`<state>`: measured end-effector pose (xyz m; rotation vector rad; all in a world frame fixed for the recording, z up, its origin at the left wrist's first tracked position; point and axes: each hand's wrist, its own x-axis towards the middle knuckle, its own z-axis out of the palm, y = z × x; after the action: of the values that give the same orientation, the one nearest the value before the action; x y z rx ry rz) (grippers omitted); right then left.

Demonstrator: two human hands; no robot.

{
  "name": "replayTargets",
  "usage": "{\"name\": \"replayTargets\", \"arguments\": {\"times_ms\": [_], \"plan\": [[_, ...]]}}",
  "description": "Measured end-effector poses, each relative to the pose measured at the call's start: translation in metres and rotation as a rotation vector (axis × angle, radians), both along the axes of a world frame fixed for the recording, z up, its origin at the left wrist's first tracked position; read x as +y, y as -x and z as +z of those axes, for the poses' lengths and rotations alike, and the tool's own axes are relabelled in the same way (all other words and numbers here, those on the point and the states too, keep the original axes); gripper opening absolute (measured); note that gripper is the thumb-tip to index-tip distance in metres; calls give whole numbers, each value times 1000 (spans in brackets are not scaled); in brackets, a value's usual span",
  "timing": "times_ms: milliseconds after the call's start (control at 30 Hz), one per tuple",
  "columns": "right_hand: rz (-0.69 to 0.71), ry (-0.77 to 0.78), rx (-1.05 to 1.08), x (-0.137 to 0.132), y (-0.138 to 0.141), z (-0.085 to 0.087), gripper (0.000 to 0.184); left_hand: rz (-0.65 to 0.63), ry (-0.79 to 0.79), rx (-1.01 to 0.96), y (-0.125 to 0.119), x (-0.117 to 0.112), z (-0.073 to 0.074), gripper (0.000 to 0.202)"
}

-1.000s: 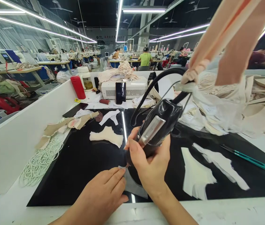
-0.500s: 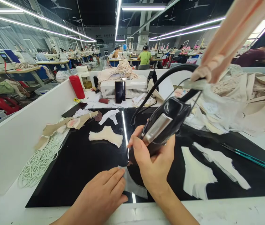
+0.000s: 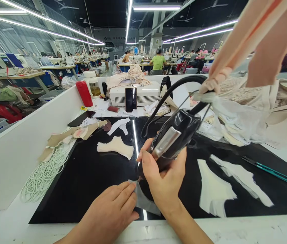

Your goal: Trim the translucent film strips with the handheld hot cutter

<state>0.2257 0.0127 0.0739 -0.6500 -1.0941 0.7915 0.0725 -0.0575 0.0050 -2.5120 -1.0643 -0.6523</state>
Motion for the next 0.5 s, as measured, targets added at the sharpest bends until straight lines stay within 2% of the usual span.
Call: {"name": "replayTargets", "arguments": {"times_ms": [200,500], "plan": [[-31,0,-39,1,2,0,29,5,2,13,1,-1,-5,39],[32,11,16,2,7,0,42,-5,34,76,1,-1,-6,39]]}}
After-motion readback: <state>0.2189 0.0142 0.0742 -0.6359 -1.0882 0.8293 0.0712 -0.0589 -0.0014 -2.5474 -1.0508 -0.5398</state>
